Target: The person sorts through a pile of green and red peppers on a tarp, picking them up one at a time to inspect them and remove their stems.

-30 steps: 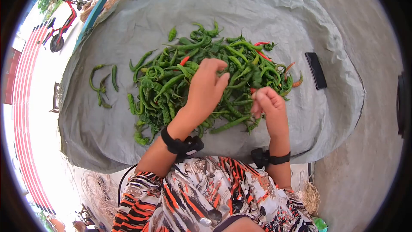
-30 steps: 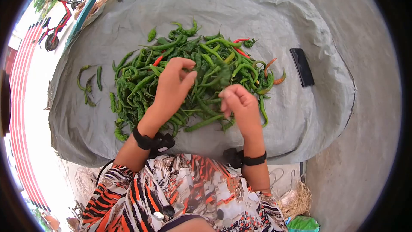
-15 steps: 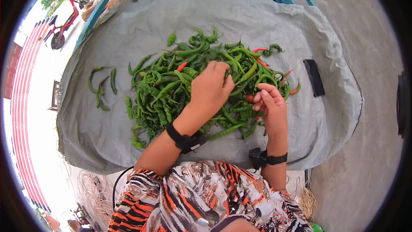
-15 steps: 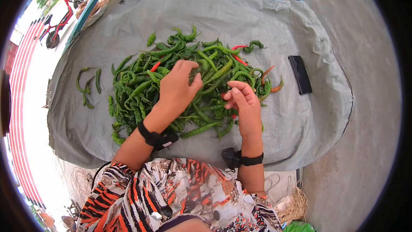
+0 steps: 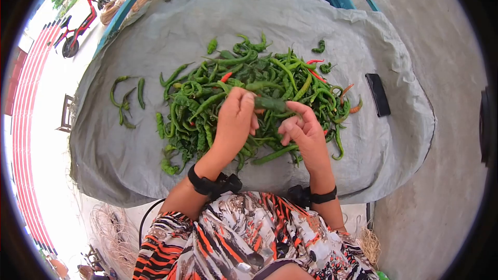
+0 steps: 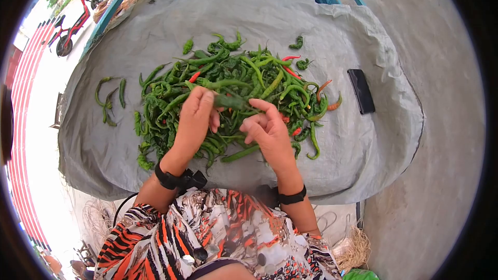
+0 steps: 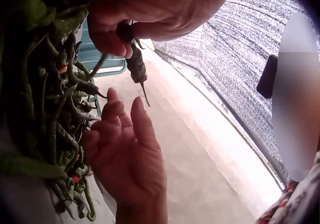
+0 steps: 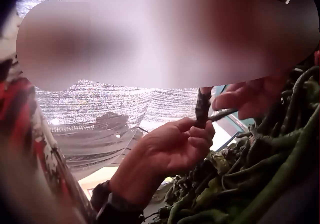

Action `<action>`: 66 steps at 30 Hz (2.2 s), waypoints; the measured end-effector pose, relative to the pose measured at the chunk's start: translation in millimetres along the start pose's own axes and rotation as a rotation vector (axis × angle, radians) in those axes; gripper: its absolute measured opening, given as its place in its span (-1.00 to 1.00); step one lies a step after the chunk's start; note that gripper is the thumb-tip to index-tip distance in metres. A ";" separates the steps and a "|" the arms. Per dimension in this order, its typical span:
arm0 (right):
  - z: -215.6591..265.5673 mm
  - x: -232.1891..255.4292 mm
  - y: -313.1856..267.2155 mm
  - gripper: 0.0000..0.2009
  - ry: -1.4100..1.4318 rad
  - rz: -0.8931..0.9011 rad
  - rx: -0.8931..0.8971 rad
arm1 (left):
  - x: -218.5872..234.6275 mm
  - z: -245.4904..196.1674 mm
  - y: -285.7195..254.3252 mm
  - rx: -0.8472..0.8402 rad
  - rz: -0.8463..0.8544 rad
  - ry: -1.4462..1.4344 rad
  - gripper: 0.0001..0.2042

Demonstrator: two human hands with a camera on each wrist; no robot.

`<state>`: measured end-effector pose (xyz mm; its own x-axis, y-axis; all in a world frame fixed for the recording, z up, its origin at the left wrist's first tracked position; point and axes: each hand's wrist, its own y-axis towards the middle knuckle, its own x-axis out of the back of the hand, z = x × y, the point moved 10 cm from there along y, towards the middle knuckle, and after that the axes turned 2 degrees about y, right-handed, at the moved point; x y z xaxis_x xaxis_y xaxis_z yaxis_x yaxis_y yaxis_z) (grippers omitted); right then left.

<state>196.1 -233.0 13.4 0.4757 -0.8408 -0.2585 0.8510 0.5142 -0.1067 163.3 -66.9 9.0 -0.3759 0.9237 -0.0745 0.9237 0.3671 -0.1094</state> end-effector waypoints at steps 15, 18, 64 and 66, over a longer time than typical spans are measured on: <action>37.2 47.4 -21.3 -0.76 -0.206 -0.359 0.230 | -21.5 -19.0 -11.9 -0.364 0.025 0.620 -0.90; 55.3 67.6 -19.7 -0.77 -0.162 -0.459 0.307 | -14.2 -40.8 -8.9 -0.511 -0.143 0.816 -0.80; 4.6 -4.3 -26.0 -0.80 -0.496 0.026 0.124 | -21.1 -58.4 -0.5 -0.756 -0.065 1.100 -0.81; 6.2 0.0 -26.4 -0.74 -0.433 -0.026 0.117 | -8.6 -71.1 -5.0 -0.687 -0.059 0.688 -0.85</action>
<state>175.0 -247.6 22.1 0.4822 -0.8592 0.1712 0.8713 0.4907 0.0082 167.1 -68.8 80.6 -0.4990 0.6844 0.5316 0.8286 0.1973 0.5239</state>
